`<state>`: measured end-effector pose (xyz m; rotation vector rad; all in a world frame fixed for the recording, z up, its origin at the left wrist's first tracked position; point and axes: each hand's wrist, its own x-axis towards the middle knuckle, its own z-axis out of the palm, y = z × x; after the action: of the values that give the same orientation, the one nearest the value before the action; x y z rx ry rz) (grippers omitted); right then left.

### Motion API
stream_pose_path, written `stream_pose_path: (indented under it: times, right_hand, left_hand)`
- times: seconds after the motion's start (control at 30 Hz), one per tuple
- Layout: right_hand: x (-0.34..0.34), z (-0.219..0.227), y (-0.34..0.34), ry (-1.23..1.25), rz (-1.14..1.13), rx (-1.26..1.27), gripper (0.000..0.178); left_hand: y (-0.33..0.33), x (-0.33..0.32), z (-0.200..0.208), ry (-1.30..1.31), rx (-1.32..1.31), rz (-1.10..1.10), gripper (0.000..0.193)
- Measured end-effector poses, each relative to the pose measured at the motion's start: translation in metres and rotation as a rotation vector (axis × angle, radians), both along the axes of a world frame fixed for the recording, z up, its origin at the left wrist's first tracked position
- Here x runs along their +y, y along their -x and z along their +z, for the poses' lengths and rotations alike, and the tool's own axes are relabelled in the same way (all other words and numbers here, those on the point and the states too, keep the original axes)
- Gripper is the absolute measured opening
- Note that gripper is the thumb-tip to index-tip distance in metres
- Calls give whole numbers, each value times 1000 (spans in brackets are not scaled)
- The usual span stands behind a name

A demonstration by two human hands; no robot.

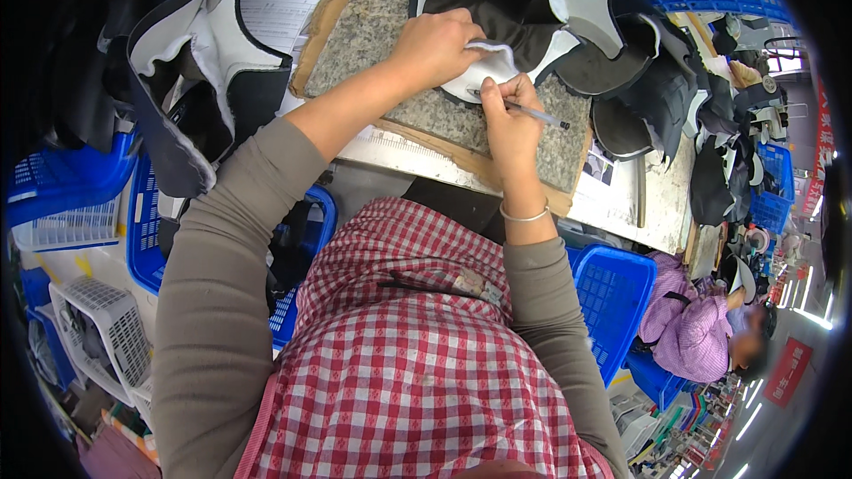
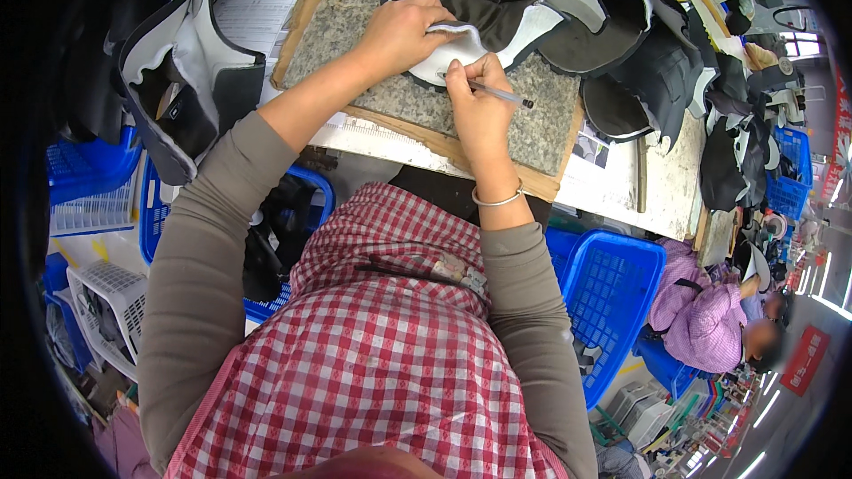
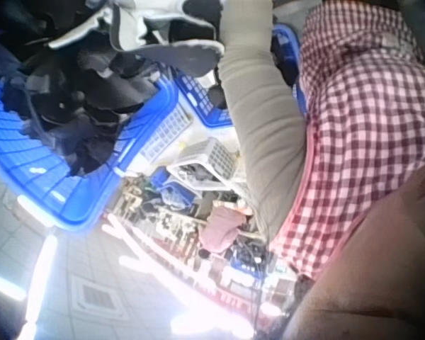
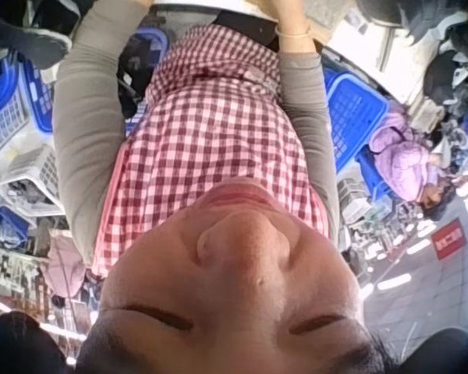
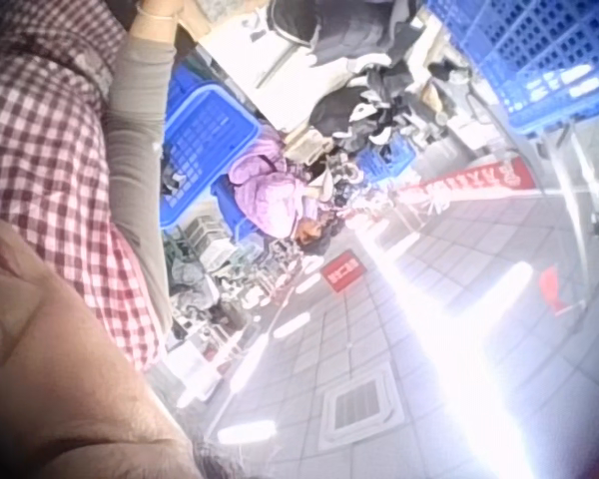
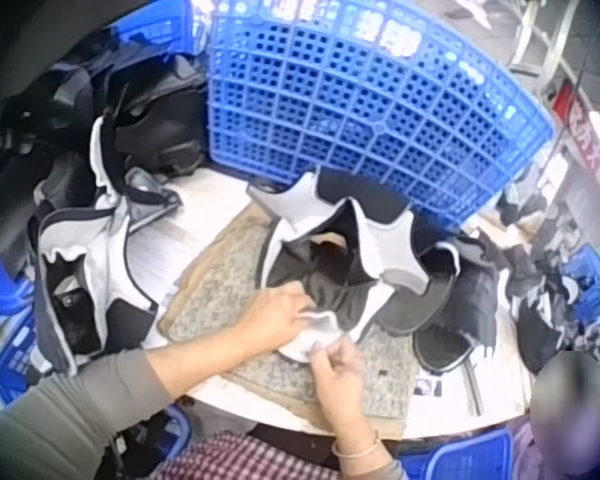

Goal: The person repeatedly picks black shoe uppers from a blue basket, places them on a work mat, and uses a hammer to tap the edges. They also handle white shoe uppers, using a pen to mark them. Finished pieces are placed into a blue basket.

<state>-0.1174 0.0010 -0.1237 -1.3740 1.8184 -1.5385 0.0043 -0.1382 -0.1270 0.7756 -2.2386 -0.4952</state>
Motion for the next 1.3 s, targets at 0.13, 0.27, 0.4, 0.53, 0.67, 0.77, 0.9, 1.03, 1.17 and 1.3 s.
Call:
stream_pose_path:
  times: [0.13, 0.27, 0.4, 0.53, 0.67, 0.77, 0.9, 1.03, 1.17, 1.3]
  right_hand:
    - [6, 22, -3, 58, 67, -331, 22]
    - [6, 71, -40, 183, 244, -280, 20]
    - [-22, 108, -119, 189, 702, 185, 29]
    - [-30, 99, -211, 2, 672, 753, 51]
    - [-39, 111, -234, 16, 753, 280, 58]
    - [-34, 144, -185, -194, 732, -275, 45]
    - [-19, 197, -107, 69, 670, -336, 34]
    - [10, 267, -77, 572, 464, 345, 14]
    - [-7, 334, -61, 449, 919, 966, 15]
    - [-55, 232, -53, 344, 733, 1593, 14]
  left_hand:
    - [1, -2, 0, -17, -7, 7, 27]
    - [-5, 1, 2, -36, -11, -26, 26]
    - [-9, 5, 5, 4, -41, -41, 27]
    - [-3, 1, 8, -7, -108, 28, 27]
    - [-13, 26, 12, -4, 49, 74, 37]
    - [-49, 87, 8, 12, 342, 113, 47]
    - [-140, 173, -1, -249, 312, 62, 29]
    - [-201, 167, 19, -6, 325, 313, 15]
    - [-209, 134, 62, -325, 636, 557, 22]
    - [-171, 130, 91, 308, 679, 536, 29]
